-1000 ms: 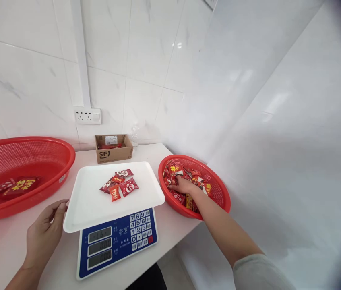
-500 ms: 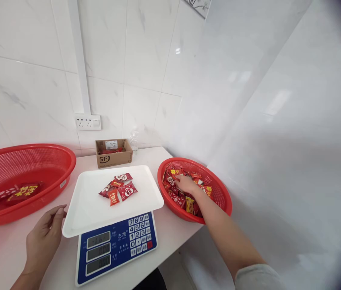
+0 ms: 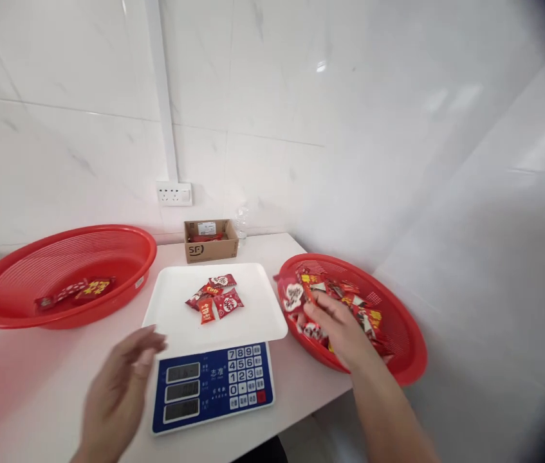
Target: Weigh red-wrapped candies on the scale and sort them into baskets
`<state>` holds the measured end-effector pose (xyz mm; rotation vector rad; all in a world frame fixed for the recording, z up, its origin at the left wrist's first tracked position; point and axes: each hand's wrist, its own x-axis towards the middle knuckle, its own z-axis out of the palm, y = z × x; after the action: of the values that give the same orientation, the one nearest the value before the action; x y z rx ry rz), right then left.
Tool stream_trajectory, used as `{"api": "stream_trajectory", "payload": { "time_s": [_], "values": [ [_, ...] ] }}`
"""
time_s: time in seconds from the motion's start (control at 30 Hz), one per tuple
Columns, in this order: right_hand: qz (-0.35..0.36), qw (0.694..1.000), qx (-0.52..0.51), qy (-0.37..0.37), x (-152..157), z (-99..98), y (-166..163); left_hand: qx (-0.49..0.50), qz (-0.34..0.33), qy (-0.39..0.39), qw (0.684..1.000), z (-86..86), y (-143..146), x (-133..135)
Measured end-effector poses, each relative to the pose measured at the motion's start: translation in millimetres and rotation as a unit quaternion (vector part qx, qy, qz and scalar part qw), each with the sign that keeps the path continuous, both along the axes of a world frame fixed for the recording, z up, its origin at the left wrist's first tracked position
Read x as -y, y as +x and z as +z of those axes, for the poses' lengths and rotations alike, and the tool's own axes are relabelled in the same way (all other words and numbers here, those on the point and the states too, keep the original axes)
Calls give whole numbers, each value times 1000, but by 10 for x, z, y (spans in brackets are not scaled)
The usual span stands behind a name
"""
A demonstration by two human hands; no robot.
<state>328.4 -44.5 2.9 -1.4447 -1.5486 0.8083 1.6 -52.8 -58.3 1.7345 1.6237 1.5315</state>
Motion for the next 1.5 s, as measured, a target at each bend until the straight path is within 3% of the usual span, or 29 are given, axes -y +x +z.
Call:
{"api": "stream_trajectory", "payload": {
  "time_s": [0.07,0.13,0.23,0.37,0.53,0.7,0.8,0.9,1.03,1.13,1.23,1.3,1.4,1.5],
  "values": [
    [106,989,-89,-53,172,-88,-276,47,-150,-35,987,77,250,128],
    [169,974,-116,-101,304,-180,-523,86,-242,-101,961,90,439,213],
    [221,959,-118,-130,423,-309,-748,135,-318,-184,920,73,579,282],
    [234,948,-149,-155,480,-470,-771,167,-371,-235,883,104,606,309],
    [233,941,-167,-182,526,-600,-717,144,-369,-252,883,124,642,325],
    [237,940,-164,-183,557,-672,-709,117,-333,-233,906,116,643,315],
    [210,932,-225,-192,558,-718,-652,163,-322,-246,899,160,593,302],
    [200,900,-321,-215,554,-738,-579,175,-319,-264,893,195,575,300],
    [281,861,-351,-237,529,-716,-584,84,-306,-239,918,113,656,300],
    [337,859,-326,-206,498,-722,-671,-21,-330,-134,934,-7,729,295],
    [279,877,-334,-201,488,-767,-722,-129,-327,-13,936,-38,734,253],
    [218,885,-350,-217,494,-797,-699,-177,-297,16,938,31,687,159],
    [159,880,-386,-227,504,-819,-610,-232,-211,-9,949,220,565,-115],
    [149,878,-404,-210,504,-811,-541,-273,-201,-85,937,380,433,-451]
  ]
}}
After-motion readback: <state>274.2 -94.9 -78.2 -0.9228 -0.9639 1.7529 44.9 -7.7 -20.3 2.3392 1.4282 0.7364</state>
